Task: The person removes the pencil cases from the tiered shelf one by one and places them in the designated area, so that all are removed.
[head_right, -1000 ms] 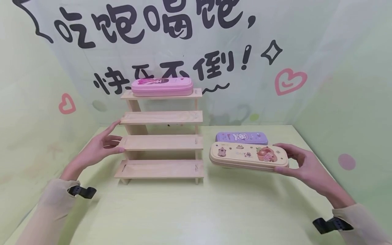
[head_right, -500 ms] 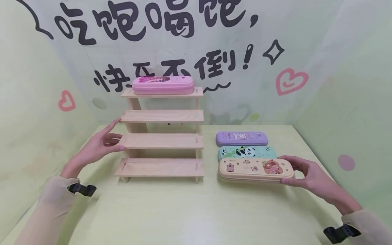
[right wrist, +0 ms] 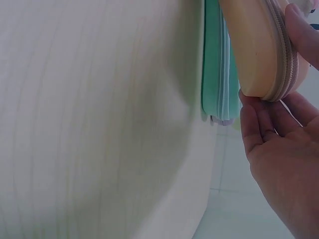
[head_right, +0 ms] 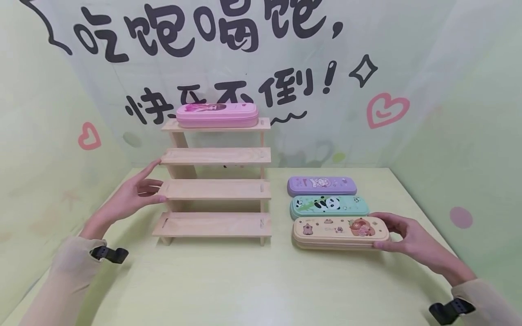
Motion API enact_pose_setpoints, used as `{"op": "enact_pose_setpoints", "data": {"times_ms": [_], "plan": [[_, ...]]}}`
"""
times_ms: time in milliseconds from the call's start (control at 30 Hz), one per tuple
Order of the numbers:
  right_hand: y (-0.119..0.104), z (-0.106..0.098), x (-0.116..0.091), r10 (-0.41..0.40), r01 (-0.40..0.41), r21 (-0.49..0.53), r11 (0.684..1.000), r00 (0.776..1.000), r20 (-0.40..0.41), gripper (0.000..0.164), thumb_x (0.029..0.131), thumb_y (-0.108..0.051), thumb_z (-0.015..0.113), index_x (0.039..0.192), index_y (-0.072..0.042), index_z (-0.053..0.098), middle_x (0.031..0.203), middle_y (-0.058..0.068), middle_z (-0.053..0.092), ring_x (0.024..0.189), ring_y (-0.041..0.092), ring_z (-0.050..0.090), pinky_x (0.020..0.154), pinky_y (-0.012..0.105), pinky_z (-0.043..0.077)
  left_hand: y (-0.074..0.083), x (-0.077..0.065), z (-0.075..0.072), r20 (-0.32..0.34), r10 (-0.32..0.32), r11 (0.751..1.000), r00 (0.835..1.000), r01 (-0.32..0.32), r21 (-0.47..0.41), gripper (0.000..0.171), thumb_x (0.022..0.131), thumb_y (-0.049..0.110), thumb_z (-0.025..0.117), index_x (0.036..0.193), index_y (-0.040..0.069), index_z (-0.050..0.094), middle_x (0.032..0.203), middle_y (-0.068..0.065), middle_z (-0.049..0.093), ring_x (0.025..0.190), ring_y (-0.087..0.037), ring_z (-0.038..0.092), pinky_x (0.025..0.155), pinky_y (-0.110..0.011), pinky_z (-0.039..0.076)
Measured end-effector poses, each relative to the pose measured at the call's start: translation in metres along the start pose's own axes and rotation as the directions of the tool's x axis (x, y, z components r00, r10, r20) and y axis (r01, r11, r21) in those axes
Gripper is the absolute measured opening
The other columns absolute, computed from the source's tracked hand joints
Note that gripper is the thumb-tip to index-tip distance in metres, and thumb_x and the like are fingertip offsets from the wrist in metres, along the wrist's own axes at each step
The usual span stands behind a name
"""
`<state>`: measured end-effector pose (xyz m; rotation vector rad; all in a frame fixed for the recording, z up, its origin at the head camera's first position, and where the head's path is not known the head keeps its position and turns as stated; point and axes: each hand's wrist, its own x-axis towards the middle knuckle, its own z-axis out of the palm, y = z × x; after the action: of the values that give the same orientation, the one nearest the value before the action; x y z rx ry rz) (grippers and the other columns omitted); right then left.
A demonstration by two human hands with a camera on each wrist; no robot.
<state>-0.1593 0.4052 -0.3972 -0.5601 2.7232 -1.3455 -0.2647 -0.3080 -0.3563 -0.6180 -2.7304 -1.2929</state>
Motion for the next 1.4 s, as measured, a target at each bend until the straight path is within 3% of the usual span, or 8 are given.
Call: {"op": "enact_pose_setpoints", "data": {"times_ms": [267, 433, 667, 933, 1400], "plan": [[0.002, 0.001, 0.000, 0.062, -0.062, 0.006, 0.998, 0.998, 0.014, 0.063, 0.096, -0.005, 0.077, 0.153, -0.001, 0.050, 0.135, -0.010, 0.064, 0.115, 0.003, 0.061, 0.086, 0.021, 0.055, 0.002, 0.001, -0.001, -0.002, 0.006, 1.000, 1.000, -0.006, 0.007, 0.112, 0.089, 0.020, 0.088, 0.170, 0.041, 0.013, 0.134, -0.027, 0.066, 0.121, -0.042, 0.067, 0.101, -0.059, 0.053], [0.006, -0.002, 0.003, 0.111, -0.111, -0.016, 0.994, 0.993, 0.030, 0.067, 0.096, -0.010, 0.079, 0.154, -0.001, 0.048, 0.139, -0.004, 0.060, 0.115, -0.003, 0.058, 0.086, 0.021, 0.055, 0.001, 0.001, -0.001, -0.005, 0.012, 1.000, 1.000, -0.012, 0.006, 0.113, 0.089, 0.018, 0.089, 0.170, 0.039, 0.013, 0.133, -0.027, 0.067, 0.120, -0.041, 0.068, 0.101, -0.057, 0.054], [0.011, -0.003, 0.005, 0.097, -0.097, -0.014, 0.995, 0.995, 0.038, 0.070, 0.093, -0.005, 0.080, 0.153, 0.004, 0.047, 0.136, -0.010, 0.059, 0.115, -0.007, 0.057, 0.086, 0.018, 0.055, 0.000, 0.001, 0.000, -0.004, 0.005, 1.000, 1.000, -0.005, 0.014, 0.113, 0.088, 0.019, 0.089, 0.170, 0.041, 0.013, 0.134, -0.027, 0.066, 0.120, -0.042, 0.067, 0.102, -0.056, 0.054], [0.013, -0.001, 0.009, 0.075, -0.070, -0.101, 0.992, 0.996, 0.047, 0.074, 0.087, -0.012, 0.087, 0.151, 0.001, 0.052, 0.143, 0.019, 0.057, 0.117, -0.012, 0.053, 0.089, 0.014, 0.051, 0.000, 0.000, 0.001, 0.000, -0.001, 1.000, 1.000, 0.001, 0.013, 0.113, 0.089, 0.019, 0.088, 0.170, 0.040, 0.013, 0.134, -0.028, 0.065, 0.121, -0.043, 0.067, 0.101, -0.056, 0.054], [0.016, 0.000, 0.013, 0.057, -0.050, -0.148, 0.988, 0.997, 0.042, 0.075, 0.086, -0.015, 0.089, 0.151, -0.001, 0.053, 0.145, 0.022, 0.056, 0.116, -0.011, 0.053, 0.090, 0.012, 0.048, 0.000, 0.001, 0.001, 0.000, 0.003, 1.000, 1.000, -0.003, 0.008, 0.113, 0.089, 0.019, 0.089, 0.170, 0.040, 0.013, 0.135, -0.028, 0.065, 0.121, -0.041, 0.067, 0.103, -0.056, 0.053]]}}
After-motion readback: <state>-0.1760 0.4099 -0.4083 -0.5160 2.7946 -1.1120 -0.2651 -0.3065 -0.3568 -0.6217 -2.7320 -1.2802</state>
